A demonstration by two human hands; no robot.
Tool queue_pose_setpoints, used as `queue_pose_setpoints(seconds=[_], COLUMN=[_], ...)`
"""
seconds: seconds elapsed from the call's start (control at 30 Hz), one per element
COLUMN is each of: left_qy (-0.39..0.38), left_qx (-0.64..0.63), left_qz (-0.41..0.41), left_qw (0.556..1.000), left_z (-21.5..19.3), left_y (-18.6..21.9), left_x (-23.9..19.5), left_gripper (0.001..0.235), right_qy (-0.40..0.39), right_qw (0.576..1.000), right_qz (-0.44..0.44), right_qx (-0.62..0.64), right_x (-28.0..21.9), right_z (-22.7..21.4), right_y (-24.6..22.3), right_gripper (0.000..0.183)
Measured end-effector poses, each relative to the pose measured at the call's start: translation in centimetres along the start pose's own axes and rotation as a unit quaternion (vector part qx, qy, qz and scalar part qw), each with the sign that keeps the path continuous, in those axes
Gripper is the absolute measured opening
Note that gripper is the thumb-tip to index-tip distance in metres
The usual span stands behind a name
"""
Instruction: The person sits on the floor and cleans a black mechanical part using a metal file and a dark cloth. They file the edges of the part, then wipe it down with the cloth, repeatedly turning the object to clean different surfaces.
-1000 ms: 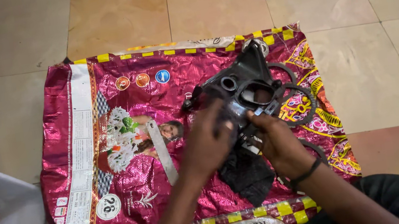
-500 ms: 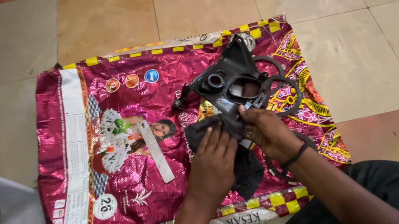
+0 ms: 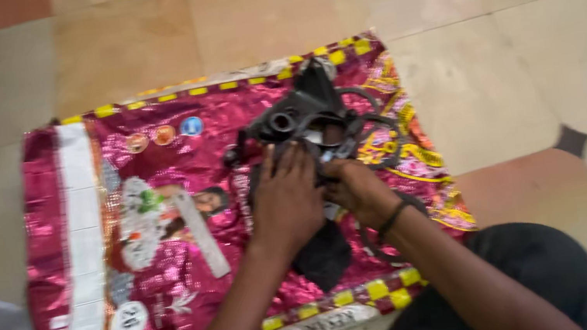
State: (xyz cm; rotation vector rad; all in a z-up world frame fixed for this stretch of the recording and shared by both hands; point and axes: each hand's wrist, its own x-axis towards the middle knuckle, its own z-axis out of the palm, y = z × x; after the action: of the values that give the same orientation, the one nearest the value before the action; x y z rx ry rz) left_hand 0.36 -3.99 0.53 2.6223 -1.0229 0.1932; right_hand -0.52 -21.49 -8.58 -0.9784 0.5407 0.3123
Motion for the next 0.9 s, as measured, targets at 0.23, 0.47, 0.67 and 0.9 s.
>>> queue_pose_setpoints(seconds=[0.23,0.47,0.67,0.9], left_qy=[0.057,0.055,-0.002,-0.025], left_qx=[-0.023,-0.037,-0.053,0.019], left_qz=[0.036,0.07,0.055,0.045], left_qw=[0.997,0.995,0.997,0.998], left_z=[1.0,1.9,2.2,0.7], left_y=[0.4,-1.5,-2.5,-1.4], left_x=[-2.4,-6.3,-9.9,-9.1], left_gripper=[0.051,0.058,0.053,0.051], right_qy=[0.033,0.024,0.001,-0.003], right_qw=[0.999,0.999,0.998,0.998], right_qz=[0.025,0.037,0.025,0.026], right_qx=[0.006,-0.024,-0.049,-0.053], right_x=[-0.5,-0.6,-0.2,0.8], right_z=[0.8,1.3,0.8,0.3], right_y=[-0.8,-1.2,-1.3,-0.9], right_gripper=[0.015,0.021,0.028,0.03])
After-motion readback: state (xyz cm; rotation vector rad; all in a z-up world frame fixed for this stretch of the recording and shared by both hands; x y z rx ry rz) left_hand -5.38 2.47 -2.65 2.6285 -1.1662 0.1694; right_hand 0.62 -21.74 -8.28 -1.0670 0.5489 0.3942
